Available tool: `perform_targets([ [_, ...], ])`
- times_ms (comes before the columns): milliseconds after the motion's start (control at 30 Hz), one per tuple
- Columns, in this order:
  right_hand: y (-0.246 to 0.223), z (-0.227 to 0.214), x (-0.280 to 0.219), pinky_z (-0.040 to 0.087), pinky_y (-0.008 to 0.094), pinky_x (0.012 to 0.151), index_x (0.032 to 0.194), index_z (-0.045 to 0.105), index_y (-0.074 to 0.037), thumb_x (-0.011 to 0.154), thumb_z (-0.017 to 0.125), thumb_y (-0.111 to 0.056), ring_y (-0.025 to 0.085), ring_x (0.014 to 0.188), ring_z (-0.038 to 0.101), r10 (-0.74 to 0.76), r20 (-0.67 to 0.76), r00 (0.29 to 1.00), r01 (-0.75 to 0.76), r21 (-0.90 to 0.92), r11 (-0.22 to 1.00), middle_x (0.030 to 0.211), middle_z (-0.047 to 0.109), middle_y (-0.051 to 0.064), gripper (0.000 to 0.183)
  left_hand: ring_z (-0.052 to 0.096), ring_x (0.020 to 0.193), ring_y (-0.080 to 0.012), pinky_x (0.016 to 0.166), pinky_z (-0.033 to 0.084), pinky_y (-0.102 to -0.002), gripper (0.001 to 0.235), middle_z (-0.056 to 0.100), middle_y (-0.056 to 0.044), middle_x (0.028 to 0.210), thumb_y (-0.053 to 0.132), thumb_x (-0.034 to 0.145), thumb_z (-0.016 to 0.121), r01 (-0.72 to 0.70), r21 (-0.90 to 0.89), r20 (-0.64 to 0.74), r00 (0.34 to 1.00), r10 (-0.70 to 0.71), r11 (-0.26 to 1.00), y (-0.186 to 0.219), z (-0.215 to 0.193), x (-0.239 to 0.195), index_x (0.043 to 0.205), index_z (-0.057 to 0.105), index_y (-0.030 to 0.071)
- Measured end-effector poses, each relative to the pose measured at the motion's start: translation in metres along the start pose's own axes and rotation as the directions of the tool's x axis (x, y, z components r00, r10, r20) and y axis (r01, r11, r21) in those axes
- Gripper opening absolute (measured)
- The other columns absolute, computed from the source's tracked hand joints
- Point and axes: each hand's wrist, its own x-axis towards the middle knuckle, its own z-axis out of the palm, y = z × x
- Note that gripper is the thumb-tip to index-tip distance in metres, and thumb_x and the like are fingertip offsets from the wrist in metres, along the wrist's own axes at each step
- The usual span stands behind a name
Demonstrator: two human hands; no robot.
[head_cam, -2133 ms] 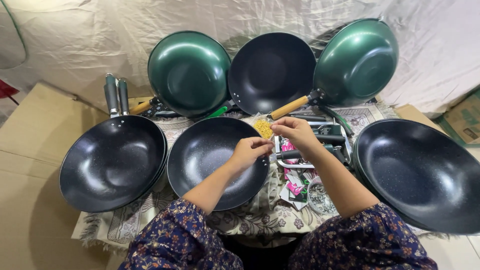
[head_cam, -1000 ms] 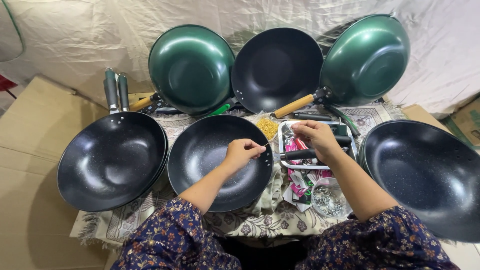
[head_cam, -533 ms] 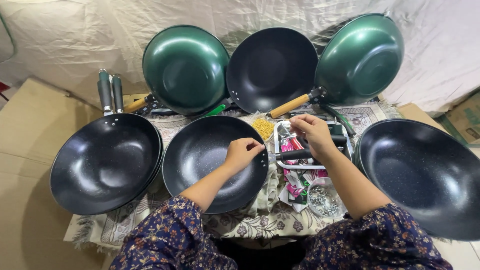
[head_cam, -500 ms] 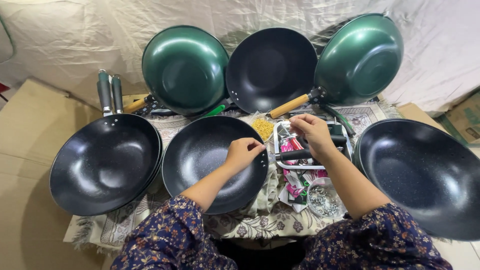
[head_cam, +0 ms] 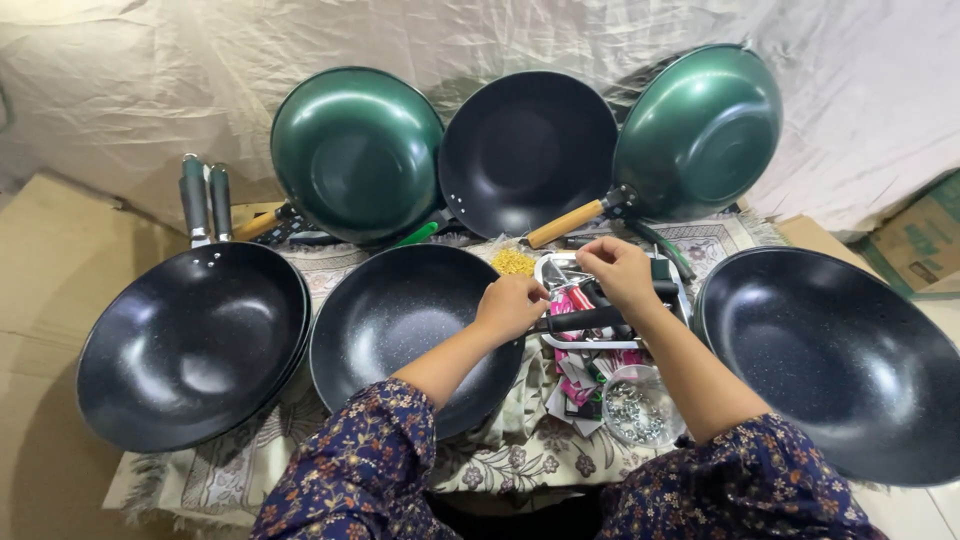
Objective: Assembling handles onto metal woks using screws and manual manipulation.
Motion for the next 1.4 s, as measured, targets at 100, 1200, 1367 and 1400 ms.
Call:
perform_targets([
  [100, -0.006, -0.006, -0.007, 0.056, 0.035, 0.077, 0.093, 0.08, -0.012, 0.084, 0.078, -0.021, 0.026, 0.083, 0.072, -0.081, 0.028, 0.996, 0.085, -0.206, 0.975, 0.079, 0.074, 0.01, 0.013, 0.071, 0.093, -0.0245, 0.081, 0.051, -0.038, 0.014, 0.072, 0.003, 0.081, 0.033, 0.084, 0.07, -0.01, 0.062, 0.034, 0.999, 0.007, 0.998, -0.007, 0.017, 0.016, 0.092, 0.077, 0.024],
  [1200, 0.034, 0.033, 0.02, 0.056, 0.045, 0.094, 0.113, 0.077, -0.018, 0.086, 0.064, -0.024, 0.031, 0.111, 0.071, 0.25, 0.521, 0.816, 0.258, -0.715, 0.65, 0.105, 0.078, 0.009, 0.031, 0.069, 0.11, -0.034, 0.094, 0.058, -0.049, 0.023, 0.075, -0.009, 0.101, 0.021, 0.082, 0.072, -0.029, 0.311, 0.266, 0.962, -0.057, 0.95, -0.011, 0.055, 0.072, 0.103, 0.08, 0.025],
  [1367, 0.025, 0.029, 0.017, 0.054, 0.046, 0.095, 0.115, 0.077, -0.018, 0.085, 0.064, -0.026, 0.031, 0.112, 0.071, 0.249, 0.512, 0.823, 0.256, -0.724, 0.641, 0.106, 0.078, 0.008, 0.033, 0.07, 0.109, -0.0338, 0.093, 0.058, -0.048, 0.021, 0.076, -0.009, 0.099, 0.019, 0.08, 0.07, -0.071, 0.312, 0.26, 0.966, -0.013, 0.947, -0.005, 0.047, 0.068, 0.098, 0.08, 0.025],
  [1400, 0.022, 0.028, 0.016, 0.054, 0.045, 0.095, 0.114, 0.078, -0.02, 0.085, 0.064, -0.026, 0.03, 0.111, 0.072, 0.241, 0.503, 0.83, 0.253, -0.724, 0.642, 0.104, 0.078, 0.007, 0.033, 0.07, 0.108, -0.0341, 0.093, 0.059, -0.047, 0.021, 0.076, -0.009, 0.098, 0.018, 0.08, 0.068, -0.086, 0.304, 0.257, 0.966, 0.005, 0.949, -0.004, 0.045, 0.067, 0.096, 0.08, 0.024],
])
